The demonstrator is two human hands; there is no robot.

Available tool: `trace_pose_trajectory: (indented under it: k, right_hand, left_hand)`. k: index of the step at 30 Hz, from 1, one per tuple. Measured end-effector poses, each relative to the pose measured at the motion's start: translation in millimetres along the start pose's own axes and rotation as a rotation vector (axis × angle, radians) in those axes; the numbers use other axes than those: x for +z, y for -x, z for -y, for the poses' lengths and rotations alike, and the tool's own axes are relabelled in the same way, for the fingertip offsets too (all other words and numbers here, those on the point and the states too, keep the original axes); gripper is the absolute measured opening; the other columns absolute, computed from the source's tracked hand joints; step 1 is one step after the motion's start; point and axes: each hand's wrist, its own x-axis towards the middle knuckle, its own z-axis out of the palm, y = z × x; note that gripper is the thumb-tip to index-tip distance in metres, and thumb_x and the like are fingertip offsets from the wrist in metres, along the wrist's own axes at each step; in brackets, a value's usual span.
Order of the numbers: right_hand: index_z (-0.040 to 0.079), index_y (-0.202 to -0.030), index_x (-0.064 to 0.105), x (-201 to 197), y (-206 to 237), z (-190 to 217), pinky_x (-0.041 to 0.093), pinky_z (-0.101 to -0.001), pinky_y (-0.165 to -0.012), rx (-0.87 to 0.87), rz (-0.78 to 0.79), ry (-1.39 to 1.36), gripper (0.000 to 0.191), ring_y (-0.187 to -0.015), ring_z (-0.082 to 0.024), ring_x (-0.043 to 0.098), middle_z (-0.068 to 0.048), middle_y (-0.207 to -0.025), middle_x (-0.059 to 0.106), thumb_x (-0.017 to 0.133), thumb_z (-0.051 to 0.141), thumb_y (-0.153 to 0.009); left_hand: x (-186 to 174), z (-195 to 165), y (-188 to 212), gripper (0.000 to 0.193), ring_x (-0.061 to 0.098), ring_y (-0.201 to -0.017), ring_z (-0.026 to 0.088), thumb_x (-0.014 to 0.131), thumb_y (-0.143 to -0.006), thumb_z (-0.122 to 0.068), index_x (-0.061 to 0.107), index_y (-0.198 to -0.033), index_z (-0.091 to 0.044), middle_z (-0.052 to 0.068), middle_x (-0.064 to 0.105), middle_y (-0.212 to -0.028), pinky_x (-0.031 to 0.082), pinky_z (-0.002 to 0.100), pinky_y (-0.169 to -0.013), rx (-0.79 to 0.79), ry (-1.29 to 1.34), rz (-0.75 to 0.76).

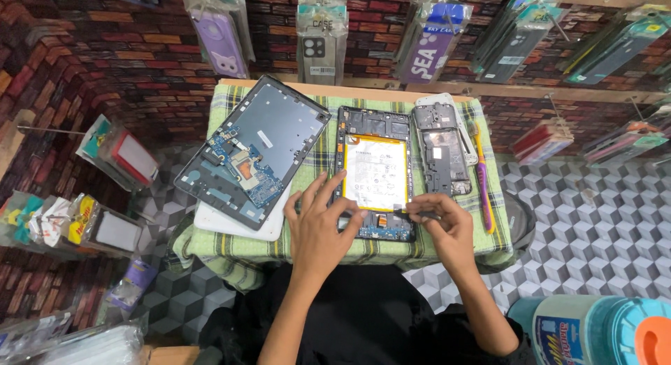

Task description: The person uses a screwdriver to remove screws from a disassembled tablet, then uses a plastic pry tool to separate internal components. They handle the motherboard and battery area while working on the device.

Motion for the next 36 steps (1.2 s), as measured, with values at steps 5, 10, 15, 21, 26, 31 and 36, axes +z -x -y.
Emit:
trace_pose_trajectory:
  k: [5,10,15,21,26,31,36]
  right_hand:
    - [-0.008,-0.116,0.063,0.6,0.9,-0.7,0.059,-0.0369,-0.098,-0.01,-0.009,-0.011,0.037,-0.106,-0.022,0.071,-0.017,-0.11,0.072,0.045,-0.015,-0.084]
    - [-0.008,-0.115,0.064,0.2,1.0,-4.4,0.06,-0.0374,-0.098,-0.003,-0.017,-0.008,0.036,-0.106,-0.023,0.071,-0.018,-0.11,0.072,0.045,-0.015,-0.085]
    - [-0.009,-0.114,0.064,-1.6,1.2,-7.0,0.06,-0.0378,-0.099,-0.015,-0.007,-0.012,0.036,-0.105,-0.023,0.071,-0.018,-0.11,0.072,0.045,-0.016,-0.084]
    - [-0.01,-0.113,0.065,-3.1,1.3,-10.0,0.06,-0.0379,-0.099,-0.015,-0.002,0.001,0.037,-0.105,-0.024,0.071,-0.018,-0.11,0.072,0.044,-0.016,-0.083]
    - [-0.01,-0.11,0.066,-2.3,1.5,-8.5,0.059,-0.0371,-0.099,-0.018,0.003,0.009,0.037,-0.104,-0.023,0.071,-0.017,-0.109,0.073,0.044,-0.016,-0.082]
    - [-0.001,-0.104,0.076,3.5,2.8,9.7,0.057,-0.0338,-0.094,-0.183,0.115,0.207,0.034,-0.106,-0.022,0.071,-0.013,-0.111,0.074,0.052,-0.011,-0.081]
    - [0.014,-0.103,0.081,19.6,9.3,32.5,0.052,-0.0379,-0.086,-0.463,0.258,0.678,0.026,-0.11,-0.027,0.059,-0.006,-0.117,0.069,0.072,0.011,-0.079]
  left_hand:
    - [-2.2,-0.5,1.3,0.033,0.043,-0.143,0.028,0.072,-0.089,-0.038,0.078,-0.069,-0.013,0.001,0.06,-0.146,0.02,0.051,-0.113,0.03,-0.005,-0.03]
    - [-3.8,-1.9,1.7,0.034,0.046,-0.14,0.028,0.073,-0.088,-0.04,0.079,-0.066,-0.015,0.0,0.063,-0.143,0.021,0.051,-0.112,0.046,0.024,-0.045]
    - [-6.5,-1.3,3.0,0.033,0.048,-0.139,0.026,0.073,-0.086,-0.041,0.08,-0.065,-0.017,0.0,0.064,-0.142,0.02,0.049,-0.113,0.033,0.064,-0.029]
    - [-4.8,-0.1,3.0,0.032,0.049,-0.138,0.023,0.073,-0.087,-0.042,0.081,-0.067,-0.018,0.0,0.065,-0.141,0.019,0.048,-0.114,0.015,0.061,-0.012]
    - [-3.6,1.1,4.2,0.03,0.049,-0.138,0.022,0.072,-0.087,-0.041,0.082,-0.069,-0.019,-0.001,0.066,-0.14,0.02,0.047,-0.114,0.026,0.057,-0.022]
    - [-4.3,-1.3,1.7,0.022,0.05,-0.137,0.021,0.077,-0.082,-0.04,0.081,-0.069,-0.022,-0.005,0.068,-0.135,0.021,0.046,-0.113,0.003,0.028,0.003]
    - [-9.3,-3.7,-3.1,0.02,0.047,-0.137,0.021,0.082,-0.073,-0.037,0.076,-0.066,-0.02,-0.009,0.067,-0.133,0.022,0.046,-0.109,-0.002,-0.034,0.098]
